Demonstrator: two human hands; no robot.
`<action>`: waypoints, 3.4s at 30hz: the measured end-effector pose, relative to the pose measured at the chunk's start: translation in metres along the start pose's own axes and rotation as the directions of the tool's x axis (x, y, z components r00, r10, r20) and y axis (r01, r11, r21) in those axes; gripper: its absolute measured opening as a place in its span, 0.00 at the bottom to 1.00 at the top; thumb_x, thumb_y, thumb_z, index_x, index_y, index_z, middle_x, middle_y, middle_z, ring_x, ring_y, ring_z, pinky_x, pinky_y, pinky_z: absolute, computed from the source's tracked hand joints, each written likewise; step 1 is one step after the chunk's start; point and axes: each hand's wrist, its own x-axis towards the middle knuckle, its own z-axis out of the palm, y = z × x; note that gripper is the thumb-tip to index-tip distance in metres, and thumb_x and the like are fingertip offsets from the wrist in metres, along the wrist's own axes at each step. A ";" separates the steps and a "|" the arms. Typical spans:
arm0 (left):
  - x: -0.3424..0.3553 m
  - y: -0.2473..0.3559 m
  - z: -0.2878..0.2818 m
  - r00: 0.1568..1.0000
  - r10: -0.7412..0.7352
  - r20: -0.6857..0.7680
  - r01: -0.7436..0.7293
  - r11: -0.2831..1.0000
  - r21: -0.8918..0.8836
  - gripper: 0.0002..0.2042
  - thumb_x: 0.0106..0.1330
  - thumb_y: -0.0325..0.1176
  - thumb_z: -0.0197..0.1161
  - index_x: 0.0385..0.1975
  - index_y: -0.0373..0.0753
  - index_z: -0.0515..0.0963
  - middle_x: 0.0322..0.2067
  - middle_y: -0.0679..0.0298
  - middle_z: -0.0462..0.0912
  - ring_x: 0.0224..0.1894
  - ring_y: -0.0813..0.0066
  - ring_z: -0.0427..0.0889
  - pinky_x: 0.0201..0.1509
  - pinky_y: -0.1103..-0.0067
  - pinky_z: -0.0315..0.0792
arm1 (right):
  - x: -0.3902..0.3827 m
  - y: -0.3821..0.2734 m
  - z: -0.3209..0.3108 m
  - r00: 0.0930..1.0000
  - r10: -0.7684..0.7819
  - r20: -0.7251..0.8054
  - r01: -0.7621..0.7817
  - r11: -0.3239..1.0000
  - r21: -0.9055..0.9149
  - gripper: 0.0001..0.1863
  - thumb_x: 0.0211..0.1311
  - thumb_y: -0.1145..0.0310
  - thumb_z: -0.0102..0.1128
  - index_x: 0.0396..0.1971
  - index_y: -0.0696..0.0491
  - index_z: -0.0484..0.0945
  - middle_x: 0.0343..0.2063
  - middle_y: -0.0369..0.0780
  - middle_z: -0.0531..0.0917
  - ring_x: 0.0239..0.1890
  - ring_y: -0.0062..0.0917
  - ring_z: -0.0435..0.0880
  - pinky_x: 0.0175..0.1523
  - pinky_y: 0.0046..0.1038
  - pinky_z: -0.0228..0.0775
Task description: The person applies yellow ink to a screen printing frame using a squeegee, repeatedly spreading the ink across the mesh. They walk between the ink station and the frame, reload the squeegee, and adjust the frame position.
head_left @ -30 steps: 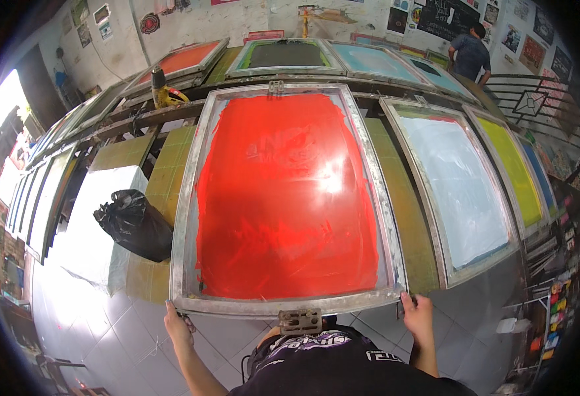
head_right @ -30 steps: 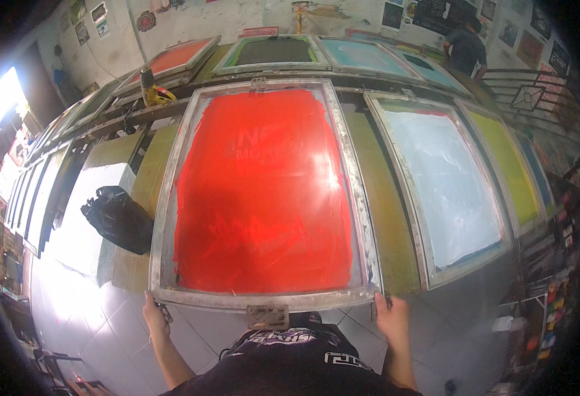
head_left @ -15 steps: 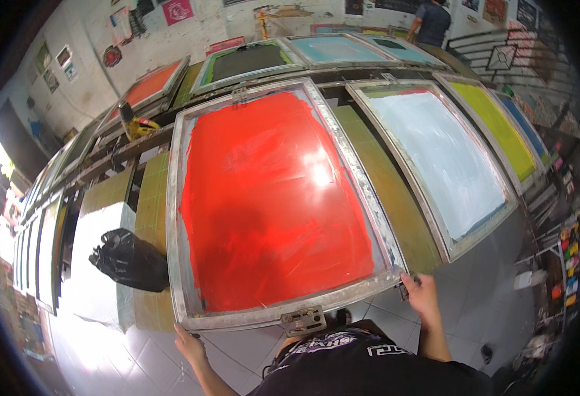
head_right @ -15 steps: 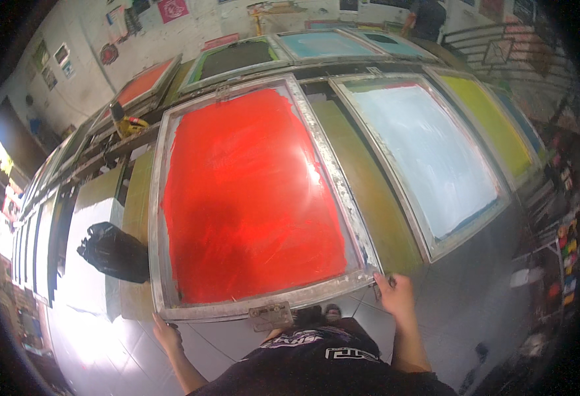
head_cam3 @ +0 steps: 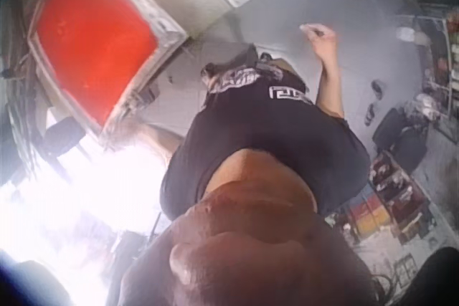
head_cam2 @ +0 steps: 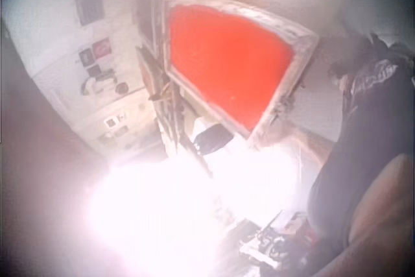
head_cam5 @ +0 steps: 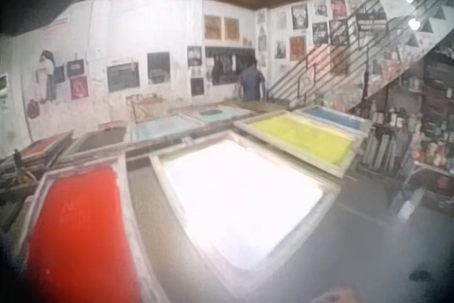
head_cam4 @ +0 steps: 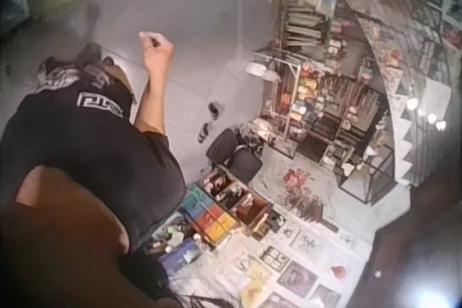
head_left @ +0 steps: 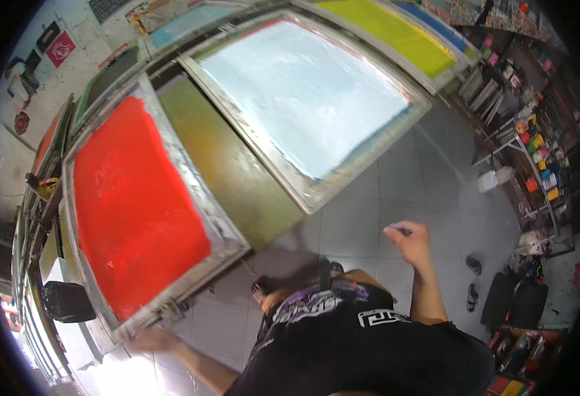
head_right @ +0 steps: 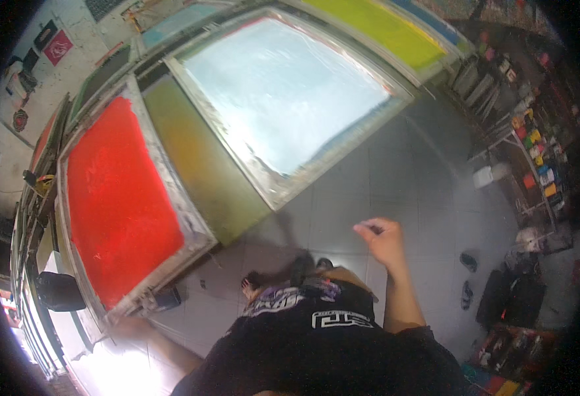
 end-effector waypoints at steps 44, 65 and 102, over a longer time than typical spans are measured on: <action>-0.101 0.383 0.132 0.495 -0.255 0.831 0.800 0.507 -0.321 0.19 0.58 0.21 0.52 0.49 0.25 0.62 0.44 0.54 0.73 0.46 0.72 0.72 0.50 0.81 0.64 | 0.402 0.013 -0.128 0.917 -0.387 0.098 0.285 0.806 0.520 0.20 0.57 0.76 0.51 0.50 0.64 0.66 0.47 0.45 0.73 0.51 0.26 0.71 0.56 0.24 0.58; -0.090 0.398 0.121 0.523 -0.253 0.814 0.762 0.568 -0.313 0.20 0.55 0.22 0.55 0.49 0.27 0.64 0.44 0.54 0.72 0.48 0.71 0.70 0.51 0.80 0.63 | 0.393 0.020 -0.124 0.819 -0.560 0.121 0.421 0.731 0.537 0.13 0.52 0.80 0.52 0.40 0.65 0.72 0.47 0.49 0.72 0.52 0.32 0.69 0.58 0.29 0.56; -0.341 0.806 0.116 -0.298 0.386 0.873 0.922 0.352 0.159 0.21 0.60 0.35 0.55 0.50 0.29 0.63 0.36 0.53 0.77 0.36 0.68 0.79 0.37 0.80 0.71 | 0.448 0.173 -0.443 0.950 -0.037 -0.310 0.201 0.831 0.519 0.15 0.58 0.74 0.51 0.43 0.67 0.68 0.36 0.48 0.77 0.36 0.28 0.77 0.40 0.27 0.73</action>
